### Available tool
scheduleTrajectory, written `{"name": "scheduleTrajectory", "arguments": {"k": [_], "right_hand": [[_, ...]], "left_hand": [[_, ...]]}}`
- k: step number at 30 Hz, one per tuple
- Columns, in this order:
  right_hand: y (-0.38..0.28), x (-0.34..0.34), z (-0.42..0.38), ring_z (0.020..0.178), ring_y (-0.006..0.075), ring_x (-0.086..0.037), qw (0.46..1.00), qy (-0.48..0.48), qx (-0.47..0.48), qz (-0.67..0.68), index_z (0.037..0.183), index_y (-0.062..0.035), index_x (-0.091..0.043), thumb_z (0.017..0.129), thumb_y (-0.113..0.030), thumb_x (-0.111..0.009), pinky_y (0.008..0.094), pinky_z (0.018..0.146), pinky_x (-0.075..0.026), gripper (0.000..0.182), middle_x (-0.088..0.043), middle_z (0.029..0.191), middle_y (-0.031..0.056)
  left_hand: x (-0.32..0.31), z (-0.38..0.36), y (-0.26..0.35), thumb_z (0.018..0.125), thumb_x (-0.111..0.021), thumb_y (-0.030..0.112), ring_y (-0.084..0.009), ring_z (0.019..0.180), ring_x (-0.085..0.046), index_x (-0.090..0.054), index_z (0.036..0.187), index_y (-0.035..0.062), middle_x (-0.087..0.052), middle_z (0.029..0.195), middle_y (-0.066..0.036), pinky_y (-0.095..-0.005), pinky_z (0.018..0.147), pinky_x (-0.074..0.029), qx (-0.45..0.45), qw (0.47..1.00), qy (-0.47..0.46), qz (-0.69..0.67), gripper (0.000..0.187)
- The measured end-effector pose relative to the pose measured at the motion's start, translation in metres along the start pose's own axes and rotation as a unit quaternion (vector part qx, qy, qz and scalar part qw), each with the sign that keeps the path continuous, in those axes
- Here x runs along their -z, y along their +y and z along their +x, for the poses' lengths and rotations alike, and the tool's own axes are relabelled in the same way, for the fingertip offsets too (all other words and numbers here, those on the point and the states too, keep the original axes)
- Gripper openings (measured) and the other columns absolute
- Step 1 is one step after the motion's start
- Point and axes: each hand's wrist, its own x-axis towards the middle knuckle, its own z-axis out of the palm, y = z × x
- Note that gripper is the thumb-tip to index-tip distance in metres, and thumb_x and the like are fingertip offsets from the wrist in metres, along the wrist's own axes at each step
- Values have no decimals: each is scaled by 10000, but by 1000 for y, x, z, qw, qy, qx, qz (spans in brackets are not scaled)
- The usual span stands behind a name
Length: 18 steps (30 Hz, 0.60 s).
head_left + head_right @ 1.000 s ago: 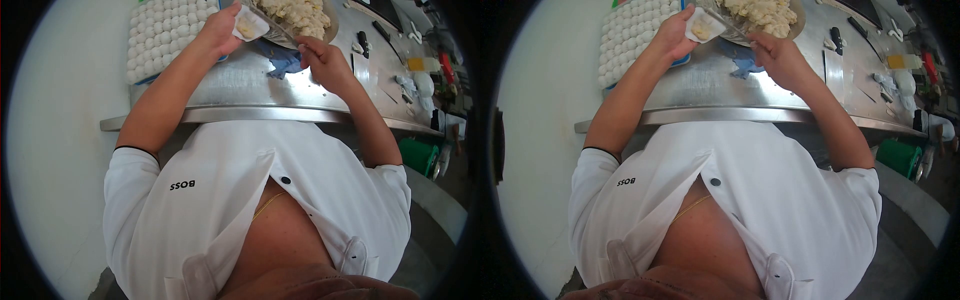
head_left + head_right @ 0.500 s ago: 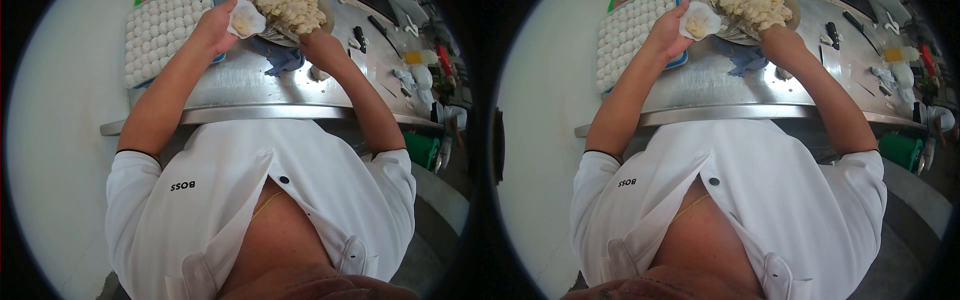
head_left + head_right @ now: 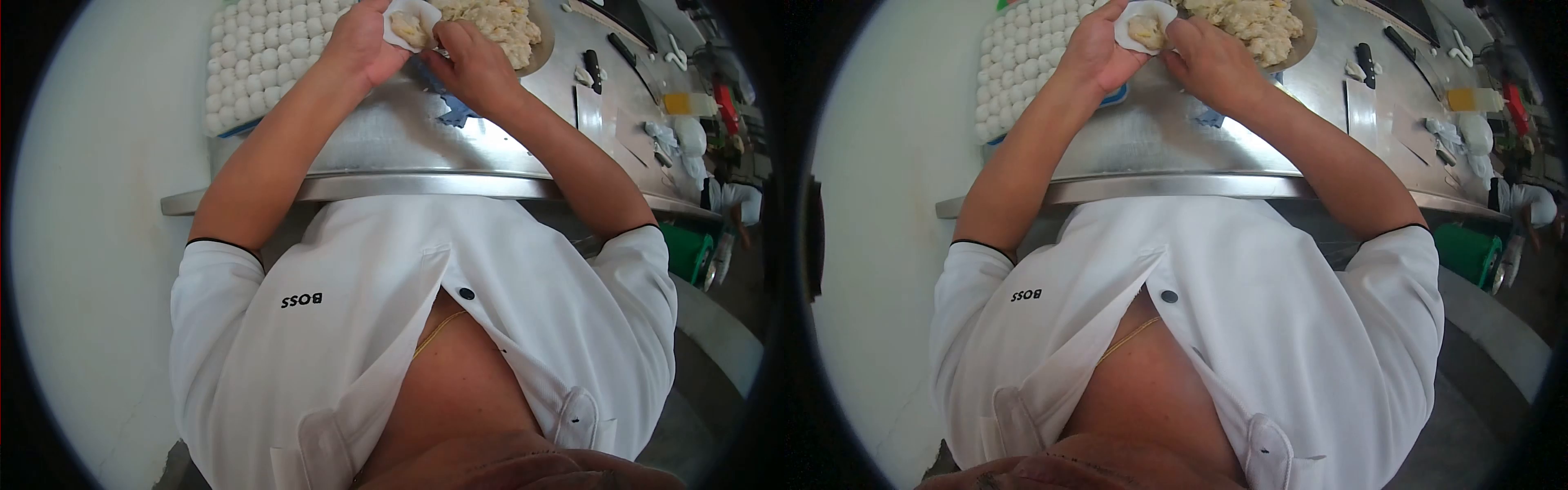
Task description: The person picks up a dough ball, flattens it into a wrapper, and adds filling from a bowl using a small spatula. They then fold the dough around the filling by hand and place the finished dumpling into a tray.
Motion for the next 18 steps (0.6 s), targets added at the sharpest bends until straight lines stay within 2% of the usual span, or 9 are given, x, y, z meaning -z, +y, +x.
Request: {"name": "scheduleTrajectory", "arguments": {"k": [5, 8, 10, 11, 13, 14, 16, 17, 18], "right_hand": [[8, -7, -4, 844, 360, -638, 997, 52, 36, 38, 997, -80, -587, 869, -202, -675, 469, 714, -524, 197, -594, 913, 128], [20, -4, -1, 825, 345, -637, 996, 39, -5, 80, 1024, -72, -642, 918, -198, -661, 406, 695, -523, 166, -645, 922, 138], [20, 0, 2, 757, 247, -636, 981, 12, -89, 171, 1010, -34, -665, 946, -172, -637, 342, 676, -512, 155, -669, 854, 105], [19, 0, 2, 757, 247, -636, 981, 14, -92, 172, 1010, -34, -665, 946, -172, -637, 342, 676, -512, 155, -669, 854, 105], [17, 3, 5, 705, 170, -606, 954, -14, -148, 261, 948, 29, -638, 957, -171, -621, 340, 660, -494, 200, -647, 749, 101], [16, 7, 6, 705, 170, -606, 954, -12, -148, 260, 948, 29, -638, 957, -171, -621, 340, 660, -494, 200, -647, 749, 101], [14, 12, 5, 644, 131, -569, 918, 1, -240, 316, 887, 22, -628, 956, -154, -623, 307, 593, -473, 190, -601, 703, 52], [15, 12, 6, 644, 131, -569, 917, 4, -242, 316, 887, 22, -628, 956, -154, -623, 307, 593, -473, 190, -601, 703, 52], [16, 11, 7, 621, 105, -546, 887, -17, -276, 370, 887, 9, -628, 956, -148, -623, 284, 561, -450, 172, -585, 696, 31]], "left_hand": [[-5, -5, -5, 1062, -361, 270, -314, 1085, -613, -507, 1254, -25, -623, 1175, -184, -452, 978, -484, 9, 1000, 10, 0, 381], [-2, -6, -6, 1057, -377, 257, -284, 1040, -637, -537, 1227, -15, -646, 1141, -171, -431, 909, -516, 29, 998, -44, 42, 358], [0, -10, -2, 1050, -411, 246, -261, 1003, -651, -555, 1210, -12, -660, 1114, -160, -400, 855, -534, 26, 996, -25, 84, 336], [0, -13, -1, 1042, -445, 234, -238, 966, -665, -574, 1193, -9, -673, 1088, -148, -370, 802, -551, 22, 992, -7, 124, 314], [-7, -15, 2, 1031, -481, 216, -219, 931, -672, -588, 1180, -11, -682, 1065, -138, -341, 764, -556, 9, 987, -16, 159, 292], [-11, -14, 2, 1019, -518, 198, -200, 897, -679, -602, 1167, -12, -690, 1043, -128, -312, 726, -560, -8, 981, -24, 193, 271], [-13, -14, -2, 1011, -535, 185, -197, 886, -679, -603, 1166, -18, -691, 1036, -126, -302, 713, -559, -15, 980, -25, 198, 264], [-13, -15, -3, 1004, -552, 171, -194, 875, -679, -605, 1165, -24, -692, 1030, -124, -291, 699, -557, -20, 979, -22, 204, 258], [-13, -16, -3, 1004, -552, 171, -194, 875, -679, -605, 1165, -24, -692, 1030, -124, -291, 699, -557, -18, 978, -24, 206, 258]]}}
